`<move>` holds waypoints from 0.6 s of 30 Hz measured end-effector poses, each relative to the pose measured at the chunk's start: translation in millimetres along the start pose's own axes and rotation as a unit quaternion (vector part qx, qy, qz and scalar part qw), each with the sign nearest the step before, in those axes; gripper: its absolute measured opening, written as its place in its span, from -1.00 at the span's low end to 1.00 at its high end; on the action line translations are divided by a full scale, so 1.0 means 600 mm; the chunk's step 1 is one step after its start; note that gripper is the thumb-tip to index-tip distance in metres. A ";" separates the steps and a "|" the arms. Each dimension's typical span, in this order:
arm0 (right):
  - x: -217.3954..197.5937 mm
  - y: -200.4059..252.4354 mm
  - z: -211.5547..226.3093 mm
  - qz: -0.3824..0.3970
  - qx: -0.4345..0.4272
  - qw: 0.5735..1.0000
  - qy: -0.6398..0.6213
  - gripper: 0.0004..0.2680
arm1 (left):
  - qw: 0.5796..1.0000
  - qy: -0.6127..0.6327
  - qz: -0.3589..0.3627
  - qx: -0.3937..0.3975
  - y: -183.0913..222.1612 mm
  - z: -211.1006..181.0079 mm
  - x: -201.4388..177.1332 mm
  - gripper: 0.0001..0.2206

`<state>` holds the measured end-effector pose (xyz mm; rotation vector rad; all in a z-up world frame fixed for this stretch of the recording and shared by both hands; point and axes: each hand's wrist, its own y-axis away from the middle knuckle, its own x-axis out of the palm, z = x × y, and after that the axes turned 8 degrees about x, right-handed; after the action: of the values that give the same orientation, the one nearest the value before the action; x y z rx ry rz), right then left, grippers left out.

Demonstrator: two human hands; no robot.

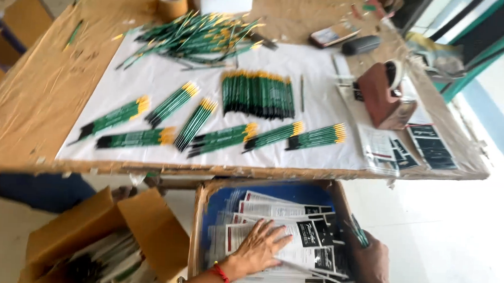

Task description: The person organizes and packs paintbrushes by gathering them into bundles, placing them into plastic sleeves, and sealing the sleeves using a tape dispenser.

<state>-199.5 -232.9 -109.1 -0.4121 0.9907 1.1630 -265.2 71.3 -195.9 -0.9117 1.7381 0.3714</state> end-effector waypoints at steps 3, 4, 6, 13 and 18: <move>0.024 -0.016 -0.011 -0.030 -0.030 0.999 0.007 -0.76 | 0.995 0.038 0.015 -0.095 -0.065 0.094 -0.004 -0.30; 0.041 -0.020 -0.025 -0.043 -0.021 0.999 -0.004 -0.76 | 0.996 0.031 0.019 -0.077 -0.069 0.102 -0.016 -0.30; 0.072 -0.039 -0.051 -0.053 -0.042 0.998 0.008 -0.78 | 0.986 0.045 -0.016 -0.159 -0.083 0.117 -0.038 -0.31; 0.090 -0.061 -0.060 -0.057 -0.018 0.998 -0.002 -0.86 | 0.973 -0.012 0.159 -0.165 -0.081 0.142 -0.012 -0.30; 0.073 -0.070 -0.070 0.000 -0.085 0.993 -0.086 -0.85 | 0.985 0.005 0.173 0.023 -0.215 0.122 0.141 -0.32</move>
<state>-177.2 -254.7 -176.2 -0.4390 0.7461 1.2648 -132.0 0.4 -275.8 -0.5779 1.9082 0.5506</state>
